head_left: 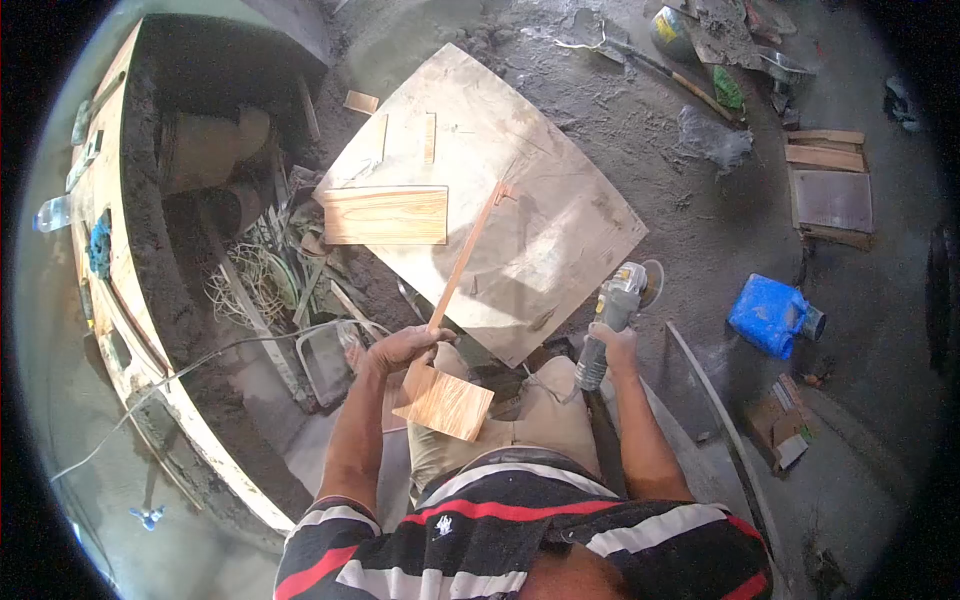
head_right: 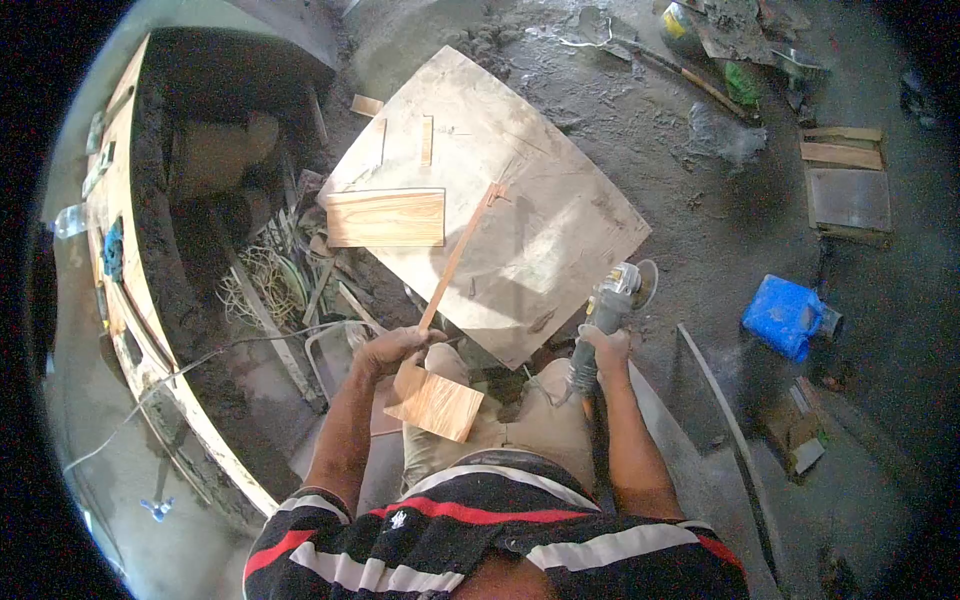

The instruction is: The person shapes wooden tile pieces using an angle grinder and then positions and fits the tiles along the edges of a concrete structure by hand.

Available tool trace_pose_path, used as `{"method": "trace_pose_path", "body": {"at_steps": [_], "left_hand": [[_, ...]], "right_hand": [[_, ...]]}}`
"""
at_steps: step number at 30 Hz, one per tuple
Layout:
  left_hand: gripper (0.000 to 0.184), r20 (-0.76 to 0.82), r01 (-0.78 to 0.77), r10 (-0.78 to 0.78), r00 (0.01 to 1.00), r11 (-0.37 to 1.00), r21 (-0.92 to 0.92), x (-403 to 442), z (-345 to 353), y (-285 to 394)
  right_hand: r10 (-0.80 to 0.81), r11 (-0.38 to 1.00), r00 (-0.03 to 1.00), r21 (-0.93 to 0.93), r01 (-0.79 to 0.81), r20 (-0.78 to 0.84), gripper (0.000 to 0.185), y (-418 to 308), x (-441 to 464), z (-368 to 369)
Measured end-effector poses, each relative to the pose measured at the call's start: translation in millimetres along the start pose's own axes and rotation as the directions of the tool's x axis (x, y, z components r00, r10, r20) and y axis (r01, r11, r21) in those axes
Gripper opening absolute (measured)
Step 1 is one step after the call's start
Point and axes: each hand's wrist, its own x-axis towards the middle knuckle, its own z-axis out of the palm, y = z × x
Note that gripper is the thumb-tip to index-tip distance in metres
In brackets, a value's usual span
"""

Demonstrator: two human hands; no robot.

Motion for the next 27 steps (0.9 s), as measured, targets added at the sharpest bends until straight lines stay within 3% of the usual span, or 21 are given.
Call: {"method": "trace_pose_path", "body": {"at_steps": [3,9,12,14,18,19,21,23,25,27], "left_hand": [[0.058,0.077,-0.005,0.002,0.997,0.999,0.044,7.7,-11.4,-24.1],[0.054,0.100,0.082,-0.068,0.993,0.987,-0.140,9.7,-20.9,-53.6],[0.063,0.139,0.050,-0.034,0.990,0.992,-0.112,3.5,-20.0,-52.1],[0.050,0.097,0.031,-0.011,0.995,0.977,-0.210,-2.8,-19.1,-49.7],[0.048,0.096,0.065,-0.027,0.995,0.903,-0.424,-8.8,-19.4,-34.0],[0.048,0.097,0.069,-0.031,0.995,0.902,-0.426,-11.9,-15.1,-26.9],[0.046,-0.046,0.053,-0.086,0.995,0.870,-0.489,-18.1,-5.7,-11.8],[0.044,-0.055,0.056,-0.091,0.994,0.888,-0.456,-20.5,-7.4,-6.2],[0.047,-0.118,-0.025,-0.028,0.993,0.905,-0.426,-19.8,-7.0,-5.3],[0.049,-0.119,-0.052,-0.002,0.993,0.892,-0.449,-19.5,-4.7,-2.4]], "right_hand": [[-0.018,0.999,1.000,-0.033,0.019,0.011,0.021,-0.2,3.3,7.5],[-0.005,0.999,0.999,-0.045,0.007,0.054,0.021,5.6,9.7,23.4],[0.022,0.997,0.997,-0.071,-0.017,0.071,0.024,5.3,10.0,28.3],[0.022,0.996,0.996,-0.085,-0.014,0.084,0.024,4.5,9.4,33.0],[0.013,0.981,0.993,-0.194,0.009,0.114,0.023,1.7,12.1,39.2],[-0.009,0.969,0.991,-0.245,0.041,0.130,0.021,-2.2,11.4,42.4],[-0.026,0.962,0.986,-0.262,0.069,0.165,0.024,-15.5,6.5,48.8],[-0.044,0.955,0.979,-0.278,0.100,0.199,0.028,-19.2,11.1,51.7],[-0.003,0.986,0.942,-0.156,0.059,0.336,0.033,-14.4,23.9,55.1],[0.004,0.989,0.930,-0.138,0.050,0.367,0.036,-11.3,36.4,62.6]]}}
